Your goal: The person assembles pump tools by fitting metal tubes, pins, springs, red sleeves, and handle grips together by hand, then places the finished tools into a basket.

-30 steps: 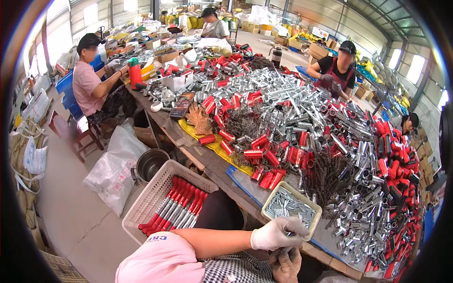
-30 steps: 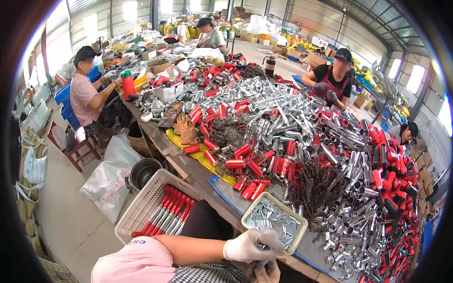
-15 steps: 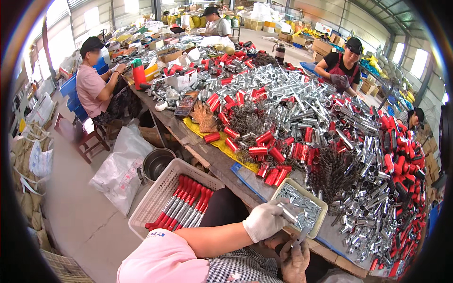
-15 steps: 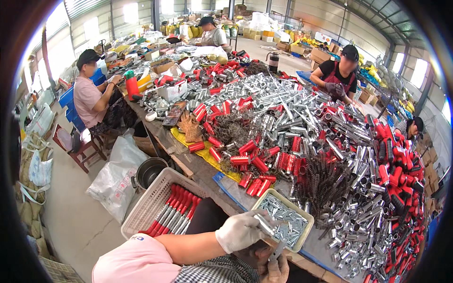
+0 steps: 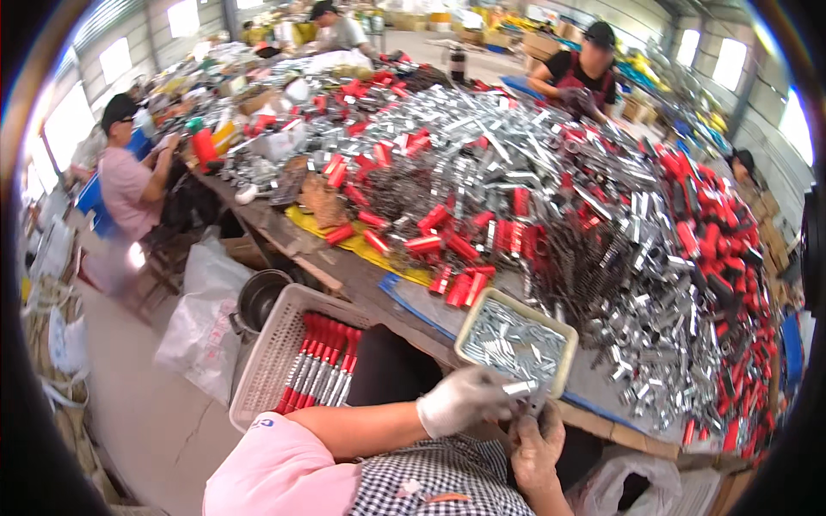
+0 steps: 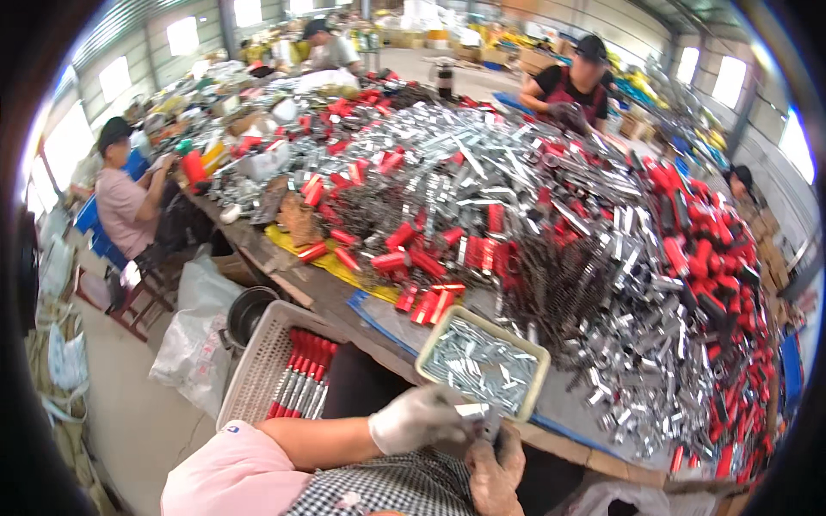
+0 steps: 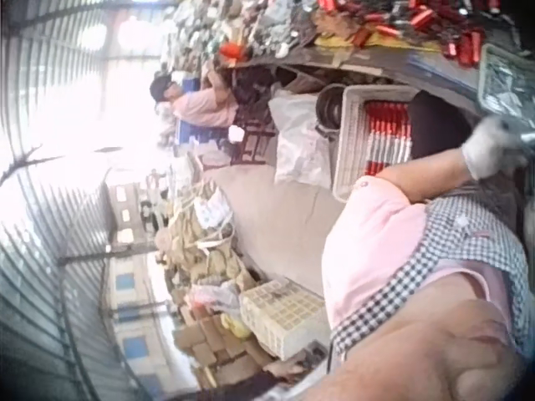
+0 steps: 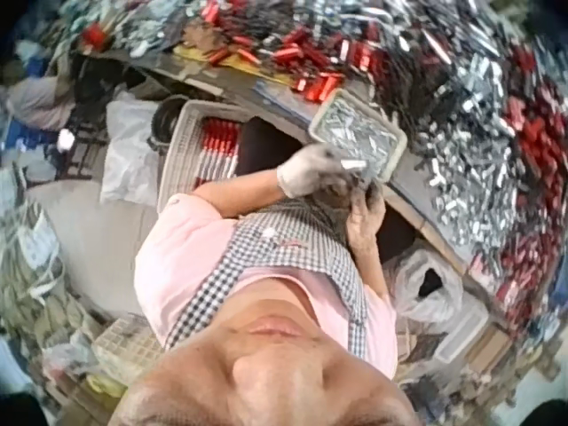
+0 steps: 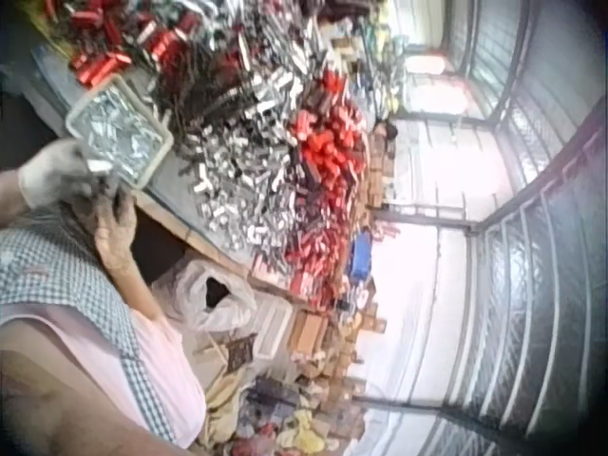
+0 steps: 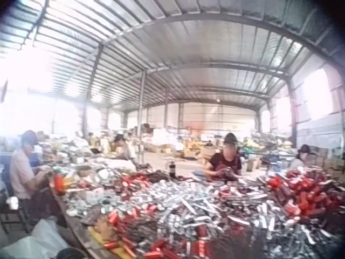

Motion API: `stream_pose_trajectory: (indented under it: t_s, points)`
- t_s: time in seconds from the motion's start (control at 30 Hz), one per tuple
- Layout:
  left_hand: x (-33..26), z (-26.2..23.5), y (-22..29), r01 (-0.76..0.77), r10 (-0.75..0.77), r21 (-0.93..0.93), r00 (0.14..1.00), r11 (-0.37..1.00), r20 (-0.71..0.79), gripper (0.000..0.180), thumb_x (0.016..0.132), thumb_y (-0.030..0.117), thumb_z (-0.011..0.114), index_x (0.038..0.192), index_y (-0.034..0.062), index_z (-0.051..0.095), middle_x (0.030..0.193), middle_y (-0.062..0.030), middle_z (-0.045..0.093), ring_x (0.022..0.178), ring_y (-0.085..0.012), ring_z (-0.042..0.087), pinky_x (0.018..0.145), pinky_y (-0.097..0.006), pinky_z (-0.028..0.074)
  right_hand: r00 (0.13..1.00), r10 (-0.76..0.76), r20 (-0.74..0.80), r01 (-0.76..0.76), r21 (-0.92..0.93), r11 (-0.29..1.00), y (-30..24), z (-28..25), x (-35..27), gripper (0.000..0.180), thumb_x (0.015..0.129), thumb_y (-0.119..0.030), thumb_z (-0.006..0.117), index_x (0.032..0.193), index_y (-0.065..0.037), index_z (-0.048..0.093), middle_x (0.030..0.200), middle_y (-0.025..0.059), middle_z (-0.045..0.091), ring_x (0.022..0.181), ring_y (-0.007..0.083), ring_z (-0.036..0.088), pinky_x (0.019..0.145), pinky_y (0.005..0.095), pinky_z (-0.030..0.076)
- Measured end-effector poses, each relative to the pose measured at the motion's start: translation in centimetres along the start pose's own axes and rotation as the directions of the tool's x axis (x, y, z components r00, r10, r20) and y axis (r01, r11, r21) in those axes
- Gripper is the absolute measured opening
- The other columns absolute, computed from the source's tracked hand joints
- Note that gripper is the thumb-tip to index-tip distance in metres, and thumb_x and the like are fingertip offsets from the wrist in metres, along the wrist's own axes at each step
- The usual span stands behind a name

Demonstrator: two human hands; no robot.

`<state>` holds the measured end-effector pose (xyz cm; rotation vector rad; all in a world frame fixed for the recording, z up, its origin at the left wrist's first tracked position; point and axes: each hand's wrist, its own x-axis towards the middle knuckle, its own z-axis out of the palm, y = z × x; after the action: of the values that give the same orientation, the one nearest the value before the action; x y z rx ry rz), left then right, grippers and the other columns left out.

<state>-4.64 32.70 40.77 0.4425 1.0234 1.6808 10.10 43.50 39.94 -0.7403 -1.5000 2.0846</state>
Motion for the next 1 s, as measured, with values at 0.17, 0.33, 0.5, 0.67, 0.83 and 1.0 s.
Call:
stream_pose_trajectory:
  t_s: [0.17,0.33,0.5,0.67,0.83,1.0]
  points:
    - [-0.1,-1.2,-2.7,-0.328,0.253,0.431,0.941,0.840,0.224,0.057,0.097,0.021,0.057,0.142,-0.0012,0.032,0.105,-0.0079,0.058,0.088,-0.0099,0.056,0.078,-0.026,0.049,0.992,0.001,0.128,0.023,-0.183,0.983,0.7,-1.7,-0.2,0.062,0.082,-0.039,0.074,0.119,0.006,0.052,0.088,0.0060,0.062,0.070,0.0118,0.058,0.058,0.0226,0.043]
    - [0.3,-3.1,-0.6,-0.291,0.285,0.044,0.953,0.956,0.098,0.052,0.100,0.011,0.046,0.146,0.0028,0.022,0.118,-0.0108,0.056,0.095,-0.0117,0.054,0.082,-0.027,0.047,0.829,-0.337,0.446,0.557,-0.613,0.561,-0.5,-1.4,0.1,0.025,0.102,-0.020,0.047,0.107,-0.001,0.061,0.107,0.0102,0.062,0.082,0.0170,0.055,0.069,0.0303,0.045]
    - [0.4,-0.6,0.6,-0.401,0.403,0.042,0.915,0.915,-0.040,0.046,0.100,0.013,0.051,0.138,0.0030,0.027,0.114,-0.0080,0.056,0.104,-0.0137,0.056,0.090,-0.032,0.049,0.955,0.094,0.280,0.087,-0.569,0.817,3.3,-3.8,0.9,0.034,0.101,-0.024,0.049,0.120,0.003,0.058,0.103,0.0136,0.062,0.084,0.0236,0.059,0.072,0.0349,0.049]
    - [-0.4,-0.1,-0.4,-0.500,0.406,0.516,0.866,0.696,0.291,0.026,0.098,0.012,0.053,0.122,0.0010,0.050,0.106,-0.0090,0.061,0.087,-0.0165,0.063,0.081,-0.030,0.051,0.914,-0.189,0.359,0.368,-0.536,0.760,1.2,-2.2,0.5,0.034,0.101,-0.025,0.052,0.121,0.002,0.058,0.106,0.0119,0.063,0.087,0.0184,0.059,0.074,0.0314,0.049]
    - [0.1,1.1,0.2,-0.489,0.275,0.538,0.860,0.687,0.430,0.024,0.095,0.015,0.054,0.116,0.0024,0.054,0.107,-0.0134,0.060,0.098,-0.0245,0.061,0.086,-0.036,0.048,0.973,-0.112,0.203,0.106,0.042,0.994,1.7,-0.8,-0.5,0.077,0.067,-0.033,0.083,0.125,0.005,0.050,0.110,0.0083,0.058,0.098,0.0187,0.058,0.082,0.0305,0.050]
    - [0.5,1.6,-2.0,-0.622,0.386,0.546,0.780,0.561,0.492,0.024,0.095,0.011,0.052,0.117,0.0015,0.056,0.116,-0.0174,0.058,0.115,-0.0311,0.054,0.098,-0.038,0.042,0.975,-0.117,0.189,0.152,-0.181,0.972,2.0,-2.8,0.0,0.072,0.066,-0.023,0.084,0.125,0.003,0.051,0.115,0.0088,0.057,0.105,0.0196,0.058,0.091,0.0342,0.049]
